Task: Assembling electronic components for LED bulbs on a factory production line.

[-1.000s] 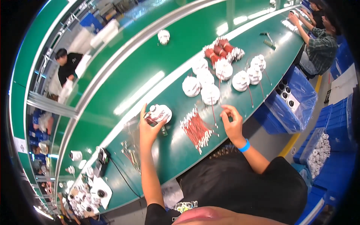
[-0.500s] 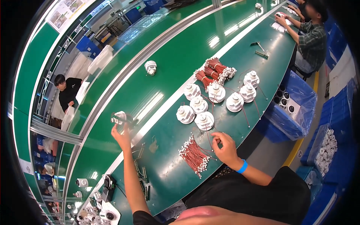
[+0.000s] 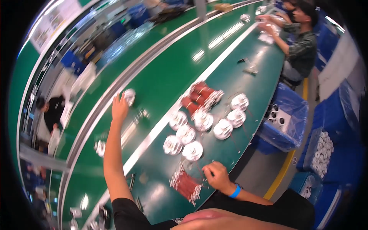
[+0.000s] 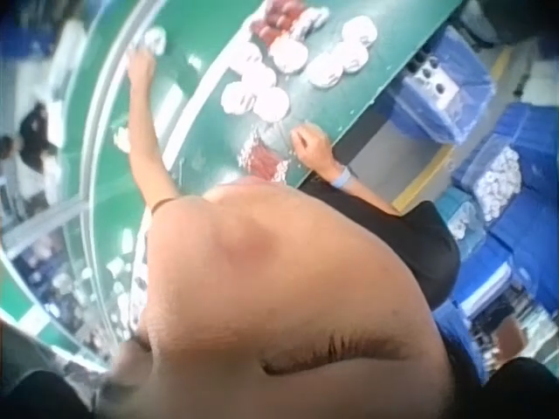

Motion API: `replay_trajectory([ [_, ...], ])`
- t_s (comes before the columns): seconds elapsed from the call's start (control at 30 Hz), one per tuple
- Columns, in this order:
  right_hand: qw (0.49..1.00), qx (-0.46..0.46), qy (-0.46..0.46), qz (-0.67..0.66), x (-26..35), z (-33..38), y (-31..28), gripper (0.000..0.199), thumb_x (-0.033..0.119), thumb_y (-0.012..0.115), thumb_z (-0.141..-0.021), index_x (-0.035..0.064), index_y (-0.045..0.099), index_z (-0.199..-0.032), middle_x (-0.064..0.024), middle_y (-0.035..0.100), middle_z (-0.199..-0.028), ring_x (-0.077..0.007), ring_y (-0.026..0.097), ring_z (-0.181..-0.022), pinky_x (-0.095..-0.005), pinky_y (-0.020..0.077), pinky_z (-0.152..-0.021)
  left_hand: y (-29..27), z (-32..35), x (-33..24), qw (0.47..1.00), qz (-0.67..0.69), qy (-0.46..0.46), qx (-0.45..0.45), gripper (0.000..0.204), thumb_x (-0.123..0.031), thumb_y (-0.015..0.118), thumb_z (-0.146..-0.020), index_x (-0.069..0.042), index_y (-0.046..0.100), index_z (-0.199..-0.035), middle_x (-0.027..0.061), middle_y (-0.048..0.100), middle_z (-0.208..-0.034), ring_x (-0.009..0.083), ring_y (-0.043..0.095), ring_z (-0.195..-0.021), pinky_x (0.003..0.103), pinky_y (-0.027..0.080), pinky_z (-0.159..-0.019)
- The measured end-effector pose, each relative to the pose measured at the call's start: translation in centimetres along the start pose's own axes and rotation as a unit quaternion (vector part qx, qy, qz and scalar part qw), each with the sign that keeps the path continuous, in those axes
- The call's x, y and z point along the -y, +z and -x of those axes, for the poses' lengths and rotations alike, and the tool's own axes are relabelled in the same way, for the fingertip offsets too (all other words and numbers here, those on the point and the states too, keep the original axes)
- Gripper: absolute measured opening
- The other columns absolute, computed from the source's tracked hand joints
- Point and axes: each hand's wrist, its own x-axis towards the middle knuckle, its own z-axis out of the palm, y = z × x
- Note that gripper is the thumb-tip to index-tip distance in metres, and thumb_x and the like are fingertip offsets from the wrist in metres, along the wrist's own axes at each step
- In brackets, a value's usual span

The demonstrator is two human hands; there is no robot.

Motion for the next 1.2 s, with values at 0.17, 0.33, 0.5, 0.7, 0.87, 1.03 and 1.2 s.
replay_trajectory([
  [0.17, 0.999, 0.003, -0.017, -0.029, -0.4, 0.0, 1.3, 0.009, 0.008, 0.063, -0.084, 0.0019, 0.064, -0.079, -0.0135, 0.06, -0.072, -0.0328, 0.057, -0.067, -0.0409, 0.0454, -0.062, 7.1, -3.8, 3.0, 0.944, 0.256, -0.205, 0.037, 0.035, -0.032, 0.06, -0.087, -0.006, 0.061, -0.111, 0.0268, 0.05, -0.13, 0.0498, 0.045, -0.12, 0.053, 0.042, -0.099],
  [0.33, 1.0, -0.006, -0.001, -0.021, 0.1, -0.1, 0.7, 0.01, 0.01, 0.063, -0.086, 0.0014, 0.063, -0.08, -0.0131, 0.059, -0.071, -0.0322, 0.057, -0.066, -0.0405, 0.0459, -0.064, 7.7, -2.8, 1.3, 0.97, 0.132, -0.203, 0.008, 0.036, -0.021, 0.073, -0.074, -0.005, 0.057, -0.102, 0.0239, 0.058, -0.099, 0.0415, 0.057, -0.099, 0.049, 0.048, -0.085],
  [0.5, 1.0, -0.014, -0.014, -0.022, 0.2, -0.2, 0.2, 0.01, 0.011, 0.063, -0.084, 0.0026, 0.062, -0.079, -0.0125, 0.058, -0.071, -0.0322, 0.057, -0.067, -0.0418, 0.0452, -0.064, 1.7, 0.9, 3.4, 0.938, 0.231, -0.245, 0.076, 0.072, -0.02, 0.082, -0.062, -0.008, 0.048, -0.124, 0.0234, 0.065, -0.095, 0.0402, 0.064, -0.092, 0.047, 0.051, -0.082],
  [0.7, 0.998, -0.028, -0.034, -0.033, 0.3, 0.4, 0.2, 0.012, 0.01, 0.064, -0.084, 0.0031, 0.06, -0.075, -0.0125, 0.054, -0.065, -0.0327, 0.052, -0.06, -0.0419, 0.0413, -0.059, -2.8, 11.1, 4.4, 0.898, 0.28, -0.282, 0.19, 0.047, -0.027, 0.085, -0.067, 0.002, 0.069, -0.101, 0.0147, 0.07, -0.091, 0.0188, 0.068, -0.084, 0.032, 0.056, -0.07],
  [0.87, 0.998, -0.031, -0.047, -0.006, -0.9, -0.2, 1.0, 0.015, 0.01, 0.063, -0.085, 0.0035, 0.059, -0.073, -0.0136, 0.054, -0.065, -0.033, 0.052, -0.063, -0.0423, 0.04, -0.059, -12.3, 17.0, -2.8, 0.514, 0.804, -0.292, -0.066, 0.041, -0.024, 0.053, -0.099, -0.001, 0.05, -0.133, 0.0102, 0.056, -0.13, 0.0211, 0.056, -0.117, 0.035, 0.045, -0.102],
  [1.03, 0.996, 0.037, -0.083, 0.003, 1.4, -1.6, 0.8, 0.012, 0.01, 0.063, -0.084, 0.0041, 0.063, -0.074, -0.0119, 0.062, -0.07, -0.0283, 0.056, -0.066, -0.0363, 0.0432, -0.067, -22.6, 29.2, -13.4, 0.42, 0.828, -0.317, -0.193, 0.056, -0.008, 0.058, -0.091, 0.008, 0.036, -0.139, 0.0198, 0.046, -0.14, 0.0292, 0.048, -0.128, 0.042, 0.032, -0.115],
  [1.2, 0.988, 0.141, 0.053, -0.014, -0.6, -1.7, 1.3, 0.011, 0.01, 0.062, -0.088, 0.0027, 0.069, -0.094, -0.0039, 0.065, -0.077, -0.0103, 0.054, -0.068, -0.0261, 0.0447, -0.064, -22.2, 35.8, -23.4, 0.64, 0.585, -0.481, -0.127, 0.088, 0.002, 0.078, -0.072, -0.005, 0.03, -0.146, 0.015, 0.046, -0.136, 0.023, 0.049, -0.124, 0.034, 0.039, -0.104],
])
